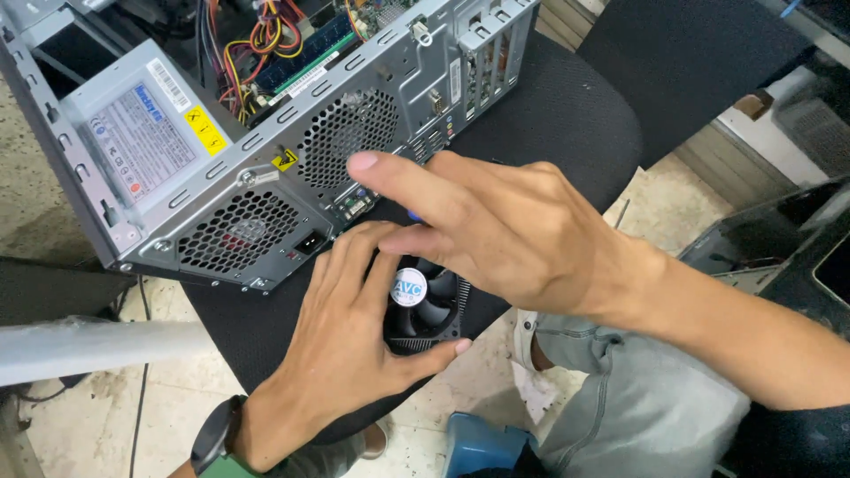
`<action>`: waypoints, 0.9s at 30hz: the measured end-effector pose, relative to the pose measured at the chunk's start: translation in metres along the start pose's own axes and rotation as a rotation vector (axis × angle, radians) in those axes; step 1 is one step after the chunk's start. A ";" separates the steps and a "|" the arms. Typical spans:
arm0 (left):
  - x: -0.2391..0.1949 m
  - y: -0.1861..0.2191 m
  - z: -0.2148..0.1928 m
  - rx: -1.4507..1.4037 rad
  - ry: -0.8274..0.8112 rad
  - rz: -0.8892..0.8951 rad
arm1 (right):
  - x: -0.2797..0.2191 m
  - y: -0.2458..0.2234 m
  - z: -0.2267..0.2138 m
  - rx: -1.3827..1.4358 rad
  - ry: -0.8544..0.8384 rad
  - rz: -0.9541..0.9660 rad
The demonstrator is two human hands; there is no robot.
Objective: The person uses a screwdriver to remove screws from a CPU cooler fan and heatsink assembly. They separate the fan from the heatsink and place the components on the table.
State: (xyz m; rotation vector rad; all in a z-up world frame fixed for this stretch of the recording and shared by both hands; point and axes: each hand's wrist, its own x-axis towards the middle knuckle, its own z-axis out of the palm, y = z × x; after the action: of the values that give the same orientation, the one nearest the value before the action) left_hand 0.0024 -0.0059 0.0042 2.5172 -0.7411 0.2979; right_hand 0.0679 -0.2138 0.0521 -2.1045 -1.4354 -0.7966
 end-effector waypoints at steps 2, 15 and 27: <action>0.000 0.000 0.000 0.000 -0.005 -0.004 | -0.001 0.001 0.000 0.032 0.018 -0.006; -0.001 -0.001 0.000 -0.020 0.012 0.012 | 0.003 0.000 -0.002 0.021 0.074 0.092; -0.001 0.000 -0.001 -0.032 0.012 0.000 | -0.001 0.004 -0.005 0.133 -0.022 0.095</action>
State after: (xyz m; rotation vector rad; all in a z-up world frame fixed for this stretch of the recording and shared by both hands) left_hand 0.0016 -0.0048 0.0048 2.4832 -0.7353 0.2988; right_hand 0.0703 -0.2189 0.0549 -2.0688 -1.3502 -0.6255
